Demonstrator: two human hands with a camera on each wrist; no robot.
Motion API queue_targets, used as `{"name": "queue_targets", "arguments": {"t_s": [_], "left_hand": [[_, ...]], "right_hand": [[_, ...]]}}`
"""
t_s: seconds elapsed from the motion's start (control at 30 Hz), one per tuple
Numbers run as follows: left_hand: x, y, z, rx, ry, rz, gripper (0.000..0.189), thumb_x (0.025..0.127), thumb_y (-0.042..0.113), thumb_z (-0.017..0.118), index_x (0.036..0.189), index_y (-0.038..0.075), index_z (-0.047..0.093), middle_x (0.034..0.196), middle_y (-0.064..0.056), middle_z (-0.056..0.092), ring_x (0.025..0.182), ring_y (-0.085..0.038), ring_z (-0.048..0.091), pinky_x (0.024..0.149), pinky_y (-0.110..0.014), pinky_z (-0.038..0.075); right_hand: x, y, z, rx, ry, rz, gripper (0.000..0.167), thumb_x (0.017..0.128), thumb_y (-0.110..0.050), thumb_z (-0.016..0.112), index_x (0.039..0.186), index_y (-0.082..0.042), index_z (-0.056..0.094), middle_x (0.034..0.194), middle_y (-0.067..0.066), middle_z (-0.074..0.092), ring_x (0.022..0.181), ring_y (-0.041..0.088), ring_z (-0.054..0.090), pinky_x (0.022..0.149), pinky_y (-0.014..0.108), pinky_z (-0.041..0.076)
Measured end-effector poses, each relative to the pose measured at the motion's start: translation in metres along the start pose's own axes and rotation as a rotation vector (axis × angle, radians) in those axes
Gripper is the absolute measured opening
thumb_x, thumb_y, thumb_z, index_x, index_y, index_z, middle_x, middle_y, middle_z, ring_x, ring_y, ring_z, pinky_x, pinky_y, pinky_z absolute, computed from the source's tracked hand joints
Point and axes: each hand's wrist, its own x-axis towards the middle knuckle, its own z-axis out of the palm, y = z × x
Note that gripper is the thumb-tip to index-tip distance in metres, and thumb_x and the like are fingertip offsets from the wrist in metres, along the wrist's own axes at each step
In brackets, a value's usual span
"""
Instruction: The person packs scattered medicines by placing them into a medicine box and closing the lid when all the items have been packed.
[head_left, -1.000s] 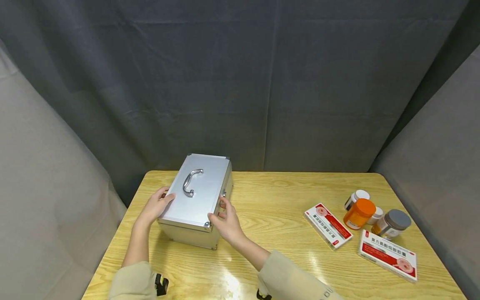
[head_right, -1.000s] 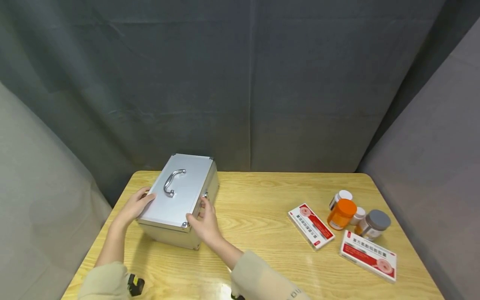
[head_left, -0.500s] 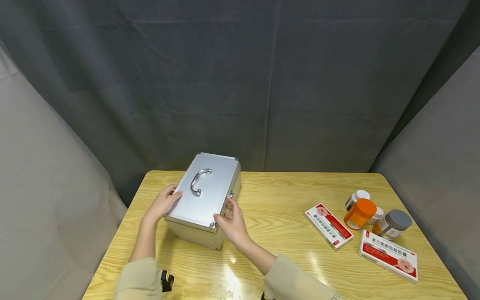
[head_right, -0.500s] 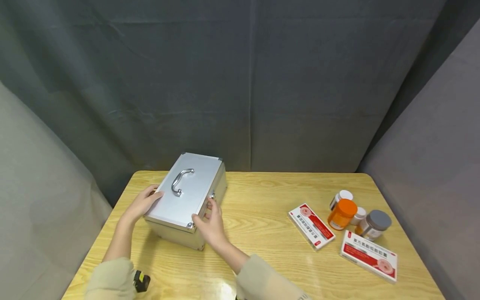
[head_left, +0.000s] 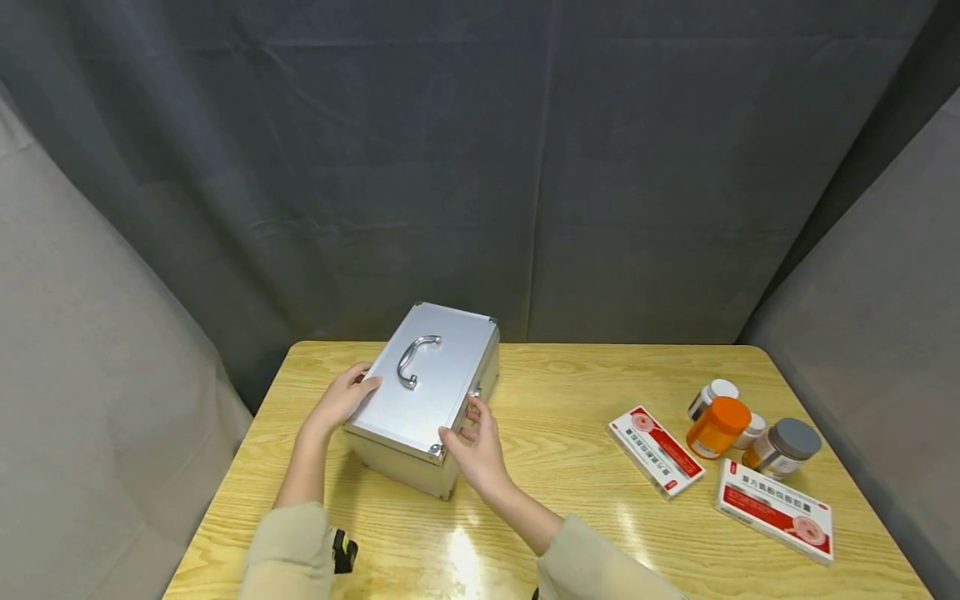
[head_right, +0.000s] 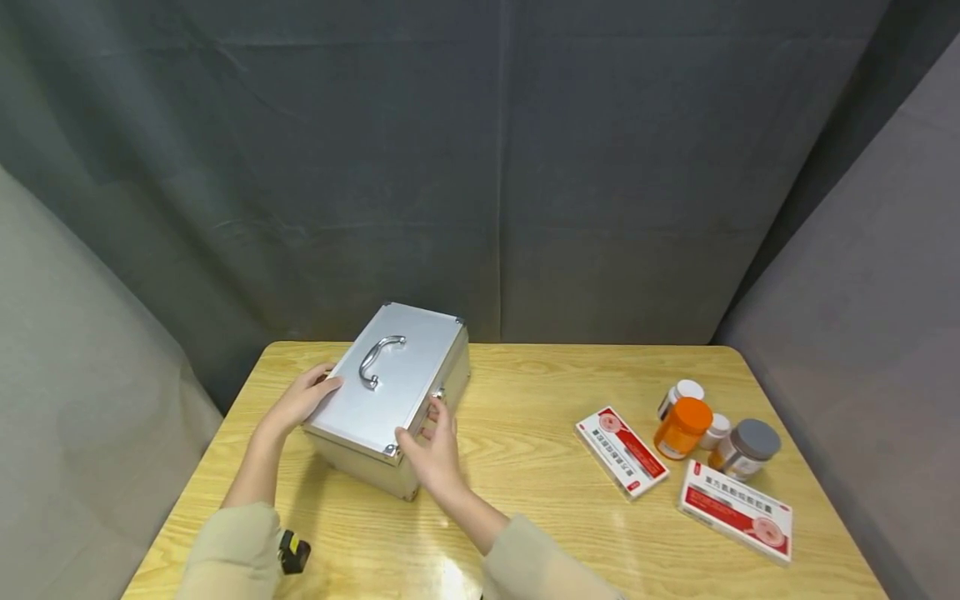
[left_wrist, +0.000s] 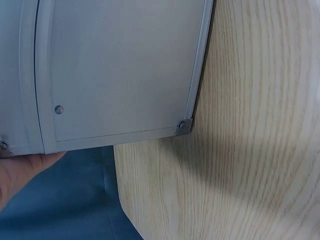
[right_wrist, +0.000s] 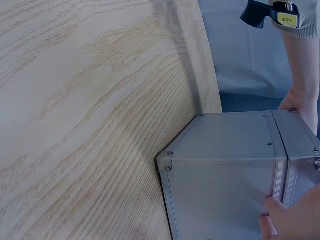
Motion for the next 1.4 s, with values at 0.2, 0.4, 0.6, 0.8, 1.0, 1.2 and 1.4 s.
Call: {"name": "queue_targets", "arguments": {"t_s": [0.2, 0.4, 0.6, 0.8, 1.0, 1.2, 1.4], "left_hand": [[0.006, 0.004, 0.005, -0.007, -0.013, 0.009, 0.041, 0.093, 0.026, 0.049, 0.127, 0.004, 0.049, 0.119, -0.021, 0.054, 0.105, -0.032, 0.051, 0.091, -0.043, 0.037], [0.011, 0.010, 0.012, 0.022, -0.021, 0.043, 0.041, 0.093, 0.025, 0.050, 0.128, 0.003, 0.049, 0.119, -0.021, 0.055, 0.105, -0.033, 0.051, 0.092, -0.045, 0.037], [0.016, 0.015, 0.018, 0.018, -0.037, 0.055, 0.043, 0.092, 0.026, 0.050, 0.128, 0.004, 0.049, 0.120, -0.021, 0.054, 0.106, -0.033, 0.051, 0.092, -0.045, 0.037], [0.023, 0.018, 0.025, 0.020, -0.043, 0.073, 0.043, 0.091, 0.026, 0.050, 0.127, 0.002, 0.049, 0.119, -0.021, 0.055, 0.105, -0.033, 0.051, 0.091, -0.045, 0.038], [0.028, 0.023, 0.032, -0.001, -0.039, 0.071, 0.042, 0.091, 0.025, 0.051, 0.126, 0.003, 0.051, 0.118, -0.020, 0.056, 0.105, -0.032, 0.052, 0.092, -0.043, 0.038], [0.031, 0.028, 0.037, -0.014, -0.054, 0.091, 0.040, 0.090, 0.023, 0.051, 0.124, 0.002, 0.051, 0.117, -0.020, 0.056, 0.103, -0.032, 0.053, 0.089, -0.042, 0.039], [0.034, 0.034, 0.040, -0.033, -0.088, 0.072, 0.041, 0.091, 0.024, 0.051, 0.126, 0.003, 0.050, 0.126, -0.020, 0.051, 0.112, -0.033, 0.048, 0.095, -0.045, 0.036]], "right_hand": [[-0.002, 0.000, -0.004, 0.017, 0.025, 0.002, 0.064, 0.083, -0.008, 0.060, 0.136, 0.004, 0.026, 0.127, 0.033, 0.031, 0.109, 0.050, 0.043, 0.084, 0.049, 0.046], [0.004, 0.014, -0.009, 0.024, 0.052, 0.002, 0.065, 0.082, -0.010, 0.062, 0.136, 0.001, 0.027, 0.127, 0.032, 0.032, 0.108, 0.048, 0.045, 0.083, 0.048, 0.047], [0.014, 0.040, -0.015, 0.008, 0.076, 0.006, 0.068, 0.082, -0.017, 0.065, 0.138, -0.007, 0.027, 0.129, 0.027, 0.033, 0.109, 0.043, 0.046, 0.083, 0.046, 0.047], [0.012, 0.038, -0.022, 0.016, 0.082, 0.017, 0.068, 0.083, -0.017, 0.064, 0.138, -0.007, 0.026, 0.130, 0.025, 0.032, 0.111, 0.043, 0.045, 0.085, 0.046, 0.046], [0.008, 0.026, -0.028, 0.045, 0.087, 0.035, 0.067, 0.084, -0.012, 0.063, 0.138, -0.002, 0.024, 0.131, 0.029, 0.030, 0.112, 0.047, 0.042, 0.087, 0.050, 0.044], [0.008, 0.032, -0.032, 0.035, 0.102, 0.044, 0.068, 0.084, -0.016, 0.063, 0.139, -0.006, 0.023, 0.132, 0.027, 0.029, 0.114, 0.045, 0.041, 0.086, 0.049, 0.045], [0.008, 0.040, -0.034, 0.018, 0.128, 0.034, 0.069, 0.085, -0.020, 0.062, 0.140, -0.009, 0.022, 0.133, 0.024, 0.028, 0.114, 0.043, 0.041, 0.087, 0.047, 0.045]]}}
